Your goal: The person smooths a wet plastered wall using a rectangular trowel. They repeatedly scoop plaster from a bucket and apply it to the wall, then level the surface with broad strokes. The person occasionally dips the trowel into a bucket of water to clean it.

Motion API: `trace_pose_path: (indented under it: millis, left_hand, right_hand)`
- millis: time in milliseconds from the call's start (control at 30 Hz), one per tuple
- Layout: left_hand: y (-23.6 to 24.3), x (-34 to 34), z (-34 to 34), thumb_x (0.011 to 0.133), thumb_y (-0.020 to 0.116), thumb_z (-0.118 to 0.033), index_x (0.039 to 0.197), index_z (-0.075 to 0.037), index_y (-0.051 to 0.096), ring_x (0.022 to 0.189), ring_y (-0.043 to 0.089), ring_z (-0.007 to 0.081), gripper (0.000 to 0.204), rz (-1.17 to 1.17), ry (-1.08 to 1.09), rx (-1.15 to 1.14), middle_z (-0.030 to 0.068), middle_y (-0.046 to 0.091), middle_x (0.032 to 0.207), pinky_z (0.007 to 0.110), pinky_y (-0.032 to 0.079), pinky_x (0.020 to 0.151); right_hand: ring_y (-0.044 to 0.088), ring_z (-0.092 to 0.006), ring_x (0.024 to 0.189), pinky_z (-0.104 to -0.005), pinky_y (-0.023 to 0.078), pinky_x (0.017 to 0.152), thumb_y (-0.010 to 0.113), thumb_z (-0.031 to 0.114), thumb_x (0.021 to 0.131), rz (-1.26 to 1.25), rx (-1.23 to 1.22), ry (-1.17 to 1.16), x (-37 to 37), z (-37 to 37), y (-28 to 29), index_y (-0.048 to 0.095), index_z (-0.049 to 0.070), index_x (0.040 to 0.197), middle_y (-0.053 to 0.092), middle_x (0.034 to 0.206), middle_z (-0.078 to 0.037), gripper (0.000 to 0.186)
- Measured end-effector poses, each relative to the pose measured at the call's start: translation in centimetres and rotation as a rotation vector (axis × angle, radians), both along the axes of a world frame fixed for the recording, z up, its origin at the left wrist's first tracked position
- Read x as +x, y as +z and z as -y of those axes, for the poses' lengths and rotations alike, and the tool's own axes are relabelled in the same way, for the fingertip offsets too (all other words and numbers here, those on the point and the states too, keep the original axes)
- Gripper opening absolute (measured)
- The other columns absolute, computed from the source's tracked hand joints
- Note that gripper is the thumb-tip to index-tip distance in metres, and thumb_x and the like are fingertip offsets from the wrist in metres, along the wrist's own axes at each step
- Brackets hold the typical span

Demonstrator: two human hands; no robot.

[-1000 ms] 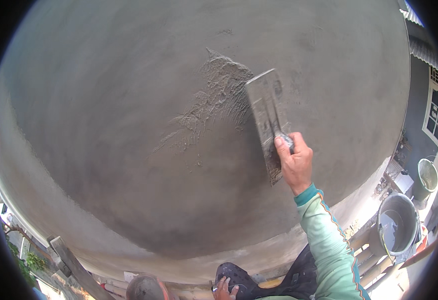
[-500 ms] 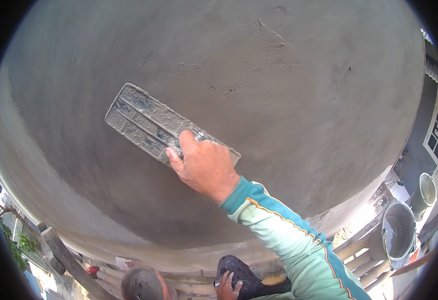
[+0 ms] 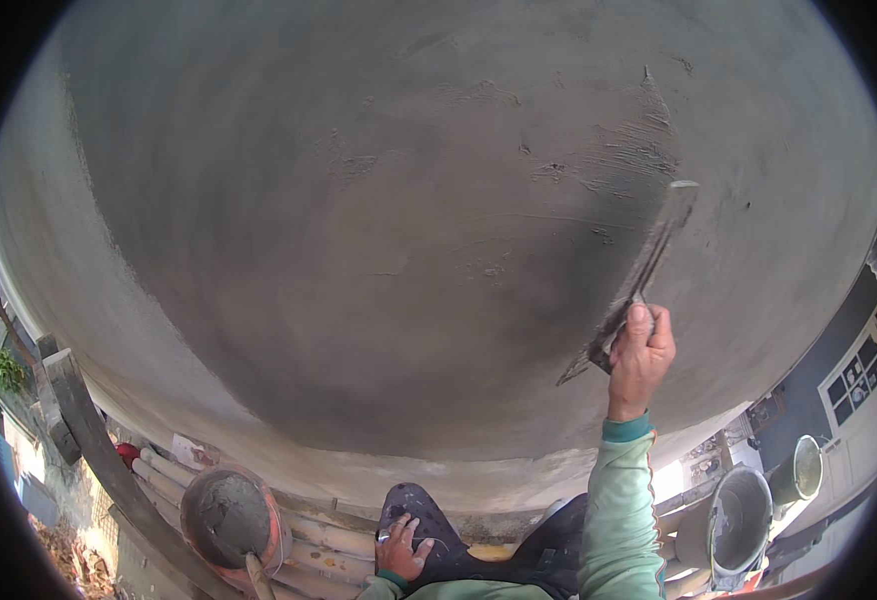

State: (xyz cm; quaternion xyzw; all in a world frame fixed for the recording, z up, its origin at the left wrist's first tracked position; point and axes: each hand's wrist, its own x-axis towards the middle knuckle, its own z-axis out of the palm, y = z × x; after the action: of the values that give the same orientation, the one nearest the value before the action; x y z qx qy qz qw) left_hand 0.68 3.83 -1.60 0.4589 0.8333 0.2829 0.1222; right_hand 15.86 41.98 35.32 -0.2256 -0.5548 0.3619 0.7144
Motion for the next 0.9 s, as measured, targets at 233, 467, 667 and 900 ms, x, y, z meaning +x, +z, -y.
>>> trace_pose_path:
  millis: [233, 467, 667, 900]
  left_hand:
    - [0.3, 0.3, 0.1, 0.095, 0.074, -0.053, 0.145, -0.011, 0.067, 0.146, 0.051, 0.0370, 0.065, 0.015, 0.014, -0.010, 0.0108, 0.054, 0.161, 0.061, 0.037, 0.116]
    - [0.4, 0.4, 1.0, 0.096, 0.074, -0.051, 0.145, -0.011, 0.068, 0.146, 0.051, 0.0369, 0.064, 0.031, 0.071, -0.018, 0.0115, 0.056, 0.159, 0.060, 0.037, 0.117]
    - [2.8, 0.6, 1.0, 0.103, 0.069, -0.044, 0.151, -0.003, 0.059, 0.149, 0.050, 0.0406, 0.063, 0.062, 0.035, 0.036, 0.0188, 0.056, 0.159, 0.060, 0.036, 0.124]
    - [-0.9, -0.2, 1.5, 0.101, 0.072, -0.044, 0.149, -0.004, 0.061, 0.148, 0.051, 0.0404, 0.063, -0.054, -0.009, 0.018, 0.0214, 0.056, 0.159, 0.057, 0.039, 0.124]
  right_hand:
    - [0.039, -0.0008, 0.050, -0.0224, 0.030, 0.042, 0.067, 0.025, 0.112, 0.140, -0.045, 0.110, -2.6, -0.6, 0.9, 0.057, 0.009, 0.094, 0.046, 0.066, 0.008, 0.026]
    - [0.070, -0.0441, 0.060, -0.0522, 0.056, 0.055, 0.071, 0.040, 0.101, 0.982, 0.404, -0.006, -21.4, 12.8, 0.0, 0.064, 0.006, 0.100, 0.071, 0.064, -0.016, 0.035]
    - [0.073, -0.0434, 0.069, -0.0550, 0.058, 0.063, 0.066, 0.049, 0.103, 1.354, 0.576, 0.392, -21.9, 13.7, -3.2, 0.065, 0.006, 0.104, 0.072, 0.070, -0.018, 0.043]
    - [0.069, -0.0348, 0.063, -0.0435, 0.053, 0.058, 0.077, 0.038, 0.099, 0.770, 0.611, 0.067, -1.2, 5.6, 11.4, 0.067, 0.007, 0.101, 0.068, 0.073, -0.015, 0.033]
